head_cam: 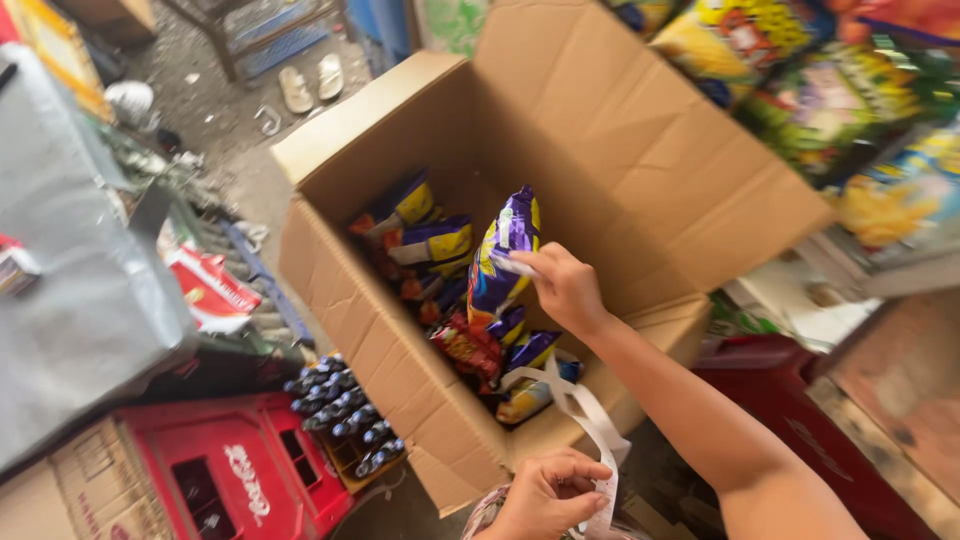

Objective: The person takes snack bags out of a cardboard box, measures each bag with a white paper measuring strip, marks the strip with a pen, and places the measured bags on the store shelf. They repeat this for multiple bags, occasionally reaching into the box to retrieve the next one.

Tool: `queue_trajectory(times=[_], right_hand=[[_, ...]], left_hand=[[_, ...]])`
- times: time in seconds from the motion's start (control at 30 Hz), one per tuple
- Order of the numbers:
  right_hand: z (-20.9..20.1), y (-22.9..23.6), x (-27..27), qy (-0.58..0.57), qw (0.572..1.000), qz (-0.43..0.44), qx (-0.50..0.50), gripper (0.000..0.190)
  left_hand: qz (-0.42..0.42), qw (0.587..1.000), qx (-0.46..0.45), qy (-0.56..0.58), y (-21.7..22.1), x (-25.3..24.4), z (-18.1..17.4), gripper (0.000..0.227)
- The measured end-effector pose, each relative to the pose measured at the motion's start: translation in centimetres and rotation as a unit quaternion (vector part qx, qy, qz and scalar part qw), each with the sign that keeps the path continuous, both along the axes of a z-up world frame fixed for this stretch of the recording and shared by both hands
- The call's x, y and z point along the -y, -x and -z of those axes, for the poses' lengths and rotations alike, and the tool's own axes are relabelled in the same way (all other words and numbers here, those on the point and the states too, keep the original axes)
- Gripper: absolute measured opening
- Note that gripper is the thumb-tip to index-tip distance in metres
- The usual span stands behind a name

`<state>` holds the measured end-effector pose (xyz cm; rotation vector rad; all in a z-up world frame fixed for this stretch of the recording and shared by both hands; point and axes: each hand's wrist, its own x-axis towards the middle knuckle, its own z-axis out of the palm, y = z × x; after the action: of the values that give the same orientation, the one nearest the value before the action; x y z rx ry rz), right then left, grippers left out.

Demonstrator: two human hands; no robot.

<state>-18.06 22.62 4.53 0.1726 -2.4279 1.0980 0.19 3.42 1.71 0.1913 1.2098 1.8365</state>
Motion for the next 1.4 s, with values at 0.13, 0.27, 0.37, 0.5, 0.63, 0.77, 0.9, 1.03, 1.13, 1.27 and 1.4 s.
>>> queue_trajectory(times=[0.13,0.27,0.37,0.5,0.63,0.77,0.9,1.03,1.13,1.27,1.4], right_hand=[[-5.9,-10.4,-7.8,0.005,0.997,0.044,-0.071,0.047],[-6.0,-22.7,-17.0,0.26,0.951,0.147,-0.086,0.016],[-7.3,-29.8,-22.2,0.484,0.855,0.155,-0.107,0.007],[-4.2,-36.1,-30.8,0.6,0.773,0.176,-0.104,0.011],[1.1,-37.6,-37.4,0.64,0.738,0.194,-0.091,0.014],[5.0,-38.3,-40.7,0.425,0.829,0.361,0.038,0.021],[-4.1,-36.4,-33.0,-0.033,0.831,0.552,-0.062,0.015],[-10.3,-34.4,-22.5,0.167,0.901,0.399,-0.021,0.006],[-13.0,-32.3,-16.6,0.004,0.97,0.24,-0.031,0.013],[-12.1,-30.5,-13.7,0.035,0.978,0.206,-0.005,0.018],[-12.0,-29.8,-13.2,-0.022,0.982,0.189,-0.02,0.021]], left_hand=[[0.047,0.998,-0.021,-0.028,-1.1,-2.7,0.7,0.021],[0.092,0.995,-0.021,-0.012,-1.5,-5.8,-0.1,0.016],[0.117,0.992,-0.014,0.035,-1.9,-8.4,-1.6,0.018],[0.105,0.993,-0.038,0.029,-2.4,-11.9,0.0,0.028],[0.134,0.974,-0.159,0.091,-1.7,-16.5,-3.5,0.034],[0.055,0.991,-0.112,-0.041,-1.3,-19.7,-4.2,0.057],[0.024,0.981,-0.17,-0.085,-0.5,-20.5,-6.9,0.064],[0.017,0.96,-0.271,-0.065,0.0,-19.8,-8.5,0.064],[0.014,0.962,-0.265,-0.069,-0.1,-19.3,-9.1,0.066],[0.004,0.937,-0.345,-0.052,0.0,-18.8,-9.9,0.069],[-0.018,0.896,-0.443,-0.017,0.1,-18.4,-9.4,0.077]])
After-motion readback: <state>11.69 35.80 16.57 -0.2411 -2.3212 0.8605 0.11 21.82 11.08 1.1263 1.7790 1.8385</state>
